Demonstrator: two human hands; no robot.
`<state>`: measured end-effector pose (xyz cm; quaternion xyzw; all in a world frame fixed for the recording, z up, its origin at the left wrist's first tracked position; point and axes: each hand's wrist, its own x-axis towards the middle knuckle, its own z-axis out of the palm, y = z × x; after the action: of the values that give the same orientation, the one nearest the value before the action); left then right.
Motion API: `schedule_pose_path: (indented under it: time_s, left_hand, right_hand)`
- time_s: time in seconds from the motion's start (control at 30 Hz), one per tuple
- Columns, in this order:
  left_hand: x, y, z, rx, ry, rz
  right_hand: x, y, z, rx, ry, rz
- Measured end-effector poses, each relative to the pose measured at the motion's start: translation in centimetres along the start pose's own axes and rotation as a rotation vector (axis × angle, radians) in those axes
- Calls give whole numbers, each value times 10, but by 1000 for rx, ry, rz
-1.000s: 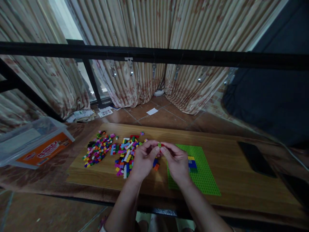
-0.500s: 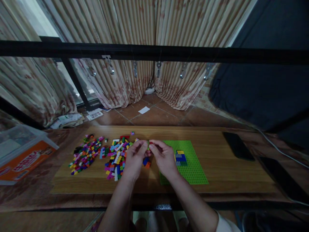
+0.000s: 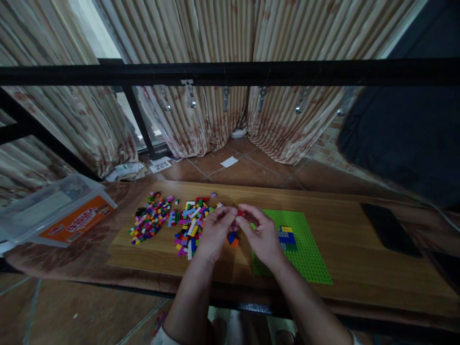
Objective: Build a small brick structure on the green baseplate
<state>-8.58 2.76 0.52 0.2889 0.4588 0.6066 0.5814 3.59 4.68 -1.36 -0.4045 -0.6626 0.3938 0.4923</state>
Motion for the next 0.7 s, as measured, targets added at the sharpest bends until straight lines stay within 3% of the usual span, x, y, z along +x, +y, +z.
schedule_pose_path:
  time_s: [0.13,0.3,0.5,0.7]
  left_hand:
    - [0,2,-2,-22,-4,15]
    - [-1,-2,0,-44,29,-13]
    - [0,-16,6,87,-3,-45]
    - [0,-21,13,-130,-21,-112]
  right_hand:
    - [2,4,4,98,12,98]
    - [3,9,3,95,9,71]
    - [-1,12,-6,60,-68,91]
    - [0,18,-2,132,-21,160]
